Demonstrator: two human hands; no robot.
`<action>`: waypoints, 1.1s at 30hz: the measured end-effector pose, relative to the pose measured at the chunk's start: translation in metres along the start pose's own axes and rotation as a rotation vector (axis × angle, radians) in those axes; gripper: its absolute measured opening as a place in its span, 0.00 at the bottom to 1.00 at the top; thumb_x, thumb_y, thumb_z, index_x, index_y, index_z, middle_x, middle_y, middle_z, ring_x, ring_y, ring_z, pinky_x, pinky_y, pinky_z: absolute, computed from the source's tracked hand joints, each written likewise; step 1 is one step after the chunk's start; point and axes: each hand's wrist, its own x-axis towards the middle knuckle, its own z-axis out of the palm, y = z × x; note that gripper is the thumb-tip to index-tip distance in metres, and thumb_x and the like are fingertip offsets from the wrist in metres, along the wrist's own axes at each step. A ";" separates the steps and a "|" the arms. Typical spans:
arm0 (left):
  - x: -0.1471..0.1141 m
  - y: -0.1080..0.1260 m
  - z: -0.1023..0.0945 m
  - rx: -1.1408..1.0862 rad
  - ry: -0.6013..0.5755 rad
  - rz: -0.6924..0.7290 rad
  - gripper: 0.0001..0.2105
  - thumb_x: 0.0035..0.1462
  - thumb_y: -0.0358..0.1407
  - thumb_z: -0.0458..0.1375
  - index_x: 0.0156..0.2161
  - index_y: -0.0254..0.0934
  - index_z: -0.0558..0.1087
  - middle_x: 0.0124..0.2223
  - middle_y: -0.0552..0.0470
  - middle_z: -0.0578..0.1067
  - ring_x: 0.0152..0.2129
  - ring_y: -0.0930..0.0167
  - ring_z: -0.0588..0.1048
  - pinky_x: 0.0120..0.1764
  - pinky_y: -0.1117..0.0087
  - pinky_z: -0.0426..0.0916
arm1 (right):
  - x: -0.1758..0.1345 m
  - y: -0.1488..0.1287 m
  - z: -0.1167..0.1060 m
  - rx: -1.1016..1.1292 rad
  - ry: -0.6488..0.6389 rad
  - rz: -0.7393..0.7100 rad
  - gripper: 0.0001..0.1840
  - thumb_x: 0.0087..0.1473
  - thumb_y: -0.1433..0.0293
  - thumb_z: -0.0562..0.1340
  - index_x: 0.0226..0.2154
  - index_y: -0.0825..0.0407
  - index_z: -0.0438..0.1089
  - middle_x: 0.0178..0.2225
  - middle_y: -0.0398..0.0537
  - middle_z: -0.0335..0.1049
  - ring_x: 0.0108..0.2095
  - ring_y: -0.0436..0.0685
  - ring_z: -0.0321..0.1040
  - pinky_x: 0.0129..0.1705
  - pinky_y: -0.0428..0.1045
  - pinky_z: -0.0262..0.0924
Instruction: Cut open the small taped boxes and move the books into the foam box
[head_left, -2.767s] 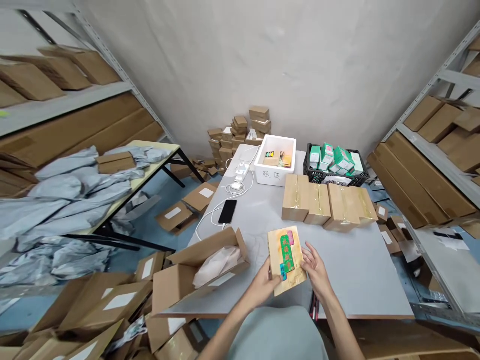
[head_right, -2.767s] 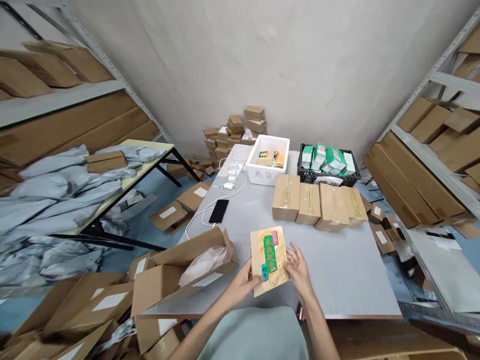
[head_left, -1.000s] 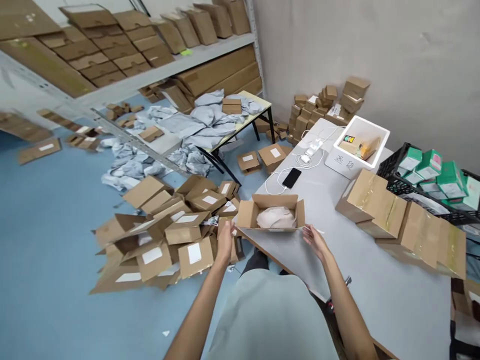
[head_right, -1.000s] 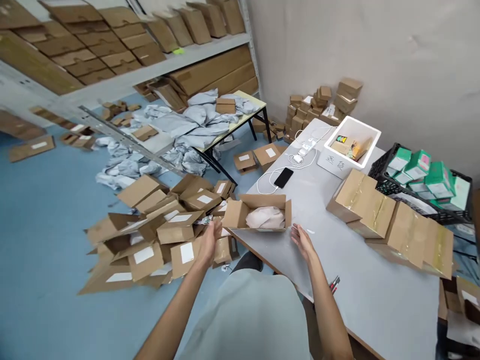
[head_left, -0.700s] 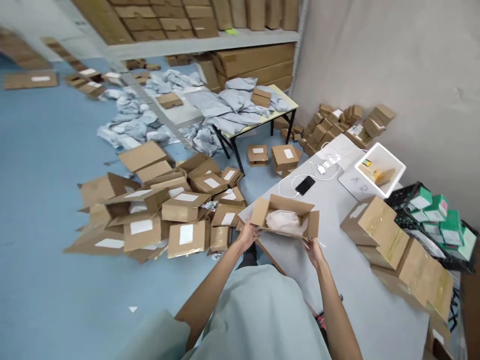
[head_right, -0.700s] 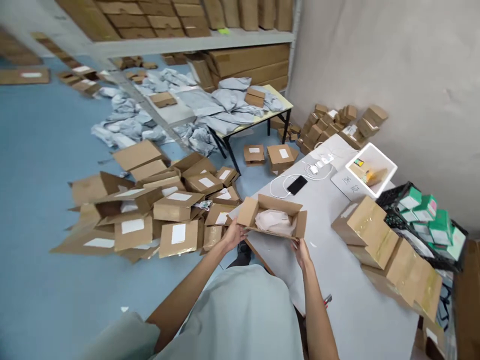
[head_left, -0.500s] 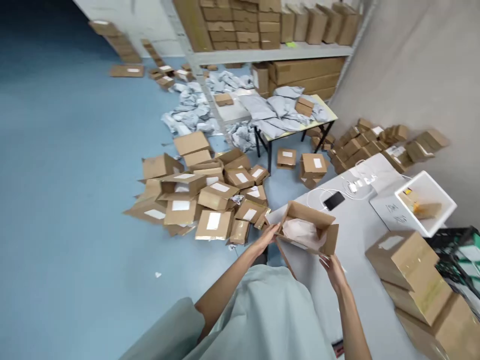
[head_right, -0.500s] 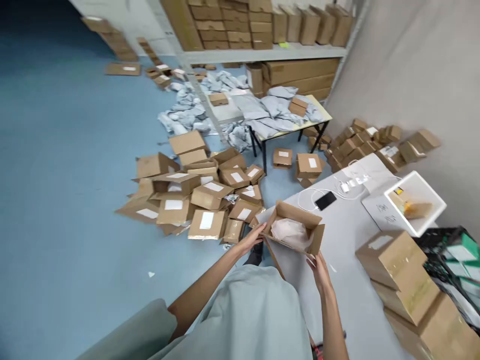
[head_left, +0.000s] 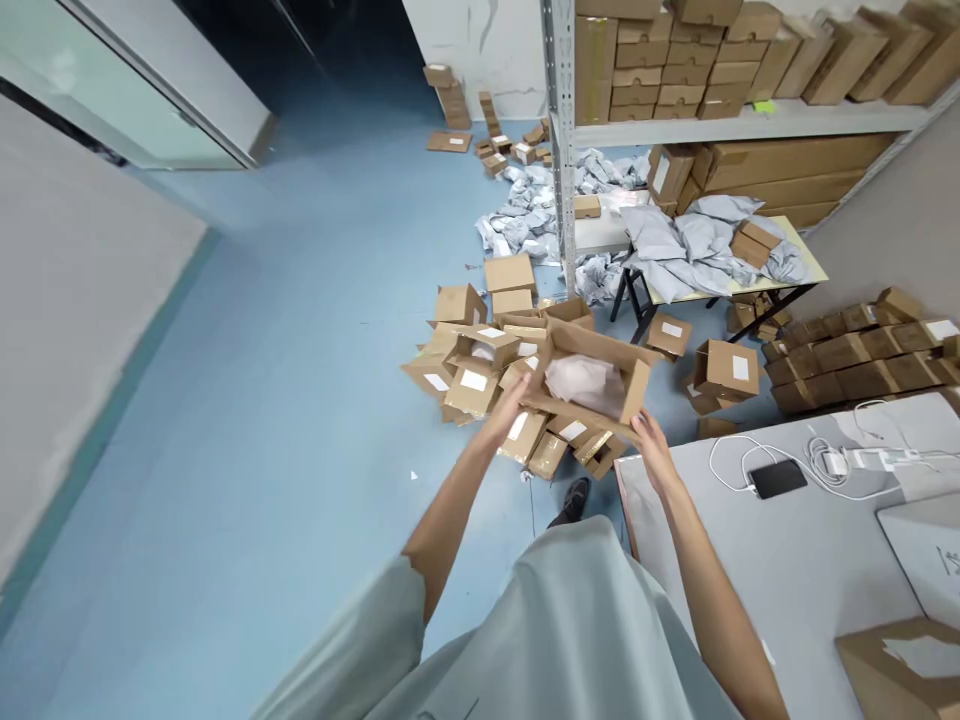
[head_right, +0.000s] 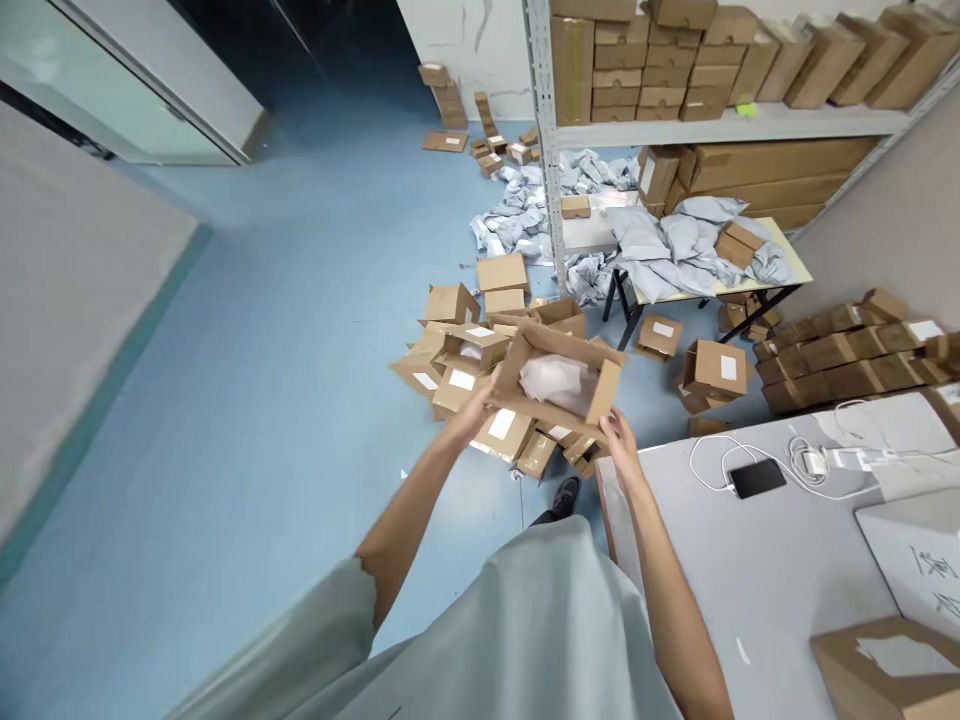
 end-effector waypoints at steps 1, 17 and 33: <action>0.017 0.012 -0.013 -0.046 0.003 -0.031 0.21 0.71 0.50 0.61 0.54 0.32 0.81 0.52 0.40 0.86 0.49 0.62 0.82 0.51 0.61 0.76 | 0.017 -0.011 0.025 0.010 -0.048 -0.015 0.42 0.49 0.45 0.78 0.61 0.45 0.77 0.64 0.52 0.78 0.68 0.71 0.70 0.73 0.66 0.61; -0.016 -0.126 -0.021 -0.149 0.228 -0.698 0.21 0.72 0.44 0.65 0.63 0.37 0.74 0.62 0.41 0.76 0.54 0.59 0.79 0.55 0.51 0.79 | -0.025 0.055 0.045 -0.328 -0.438 0.173 0.50 0.32 0.30 0.77 0.46 0.50 0.84 0.46 0.56 0.86 0.53 0.72 0.80 0.64 0.69 0.68; -0.094 -0.130 0.197 0.165 -0.795 -0.445 0.21 0.39 0.48 0.78 0.33 0.38 0.78 0.36 0.48 0.83 0.39 0.62 0.83 0.52 0.60 0.76 | -0.240 0.091 -0.098 0.186 0.504 0.183 0.49 0.41 0.31 0.76 0.54 0.48 0.81 0.56 0.63 0.83 0.59 0.76 0.78 0.68 0.70 0.64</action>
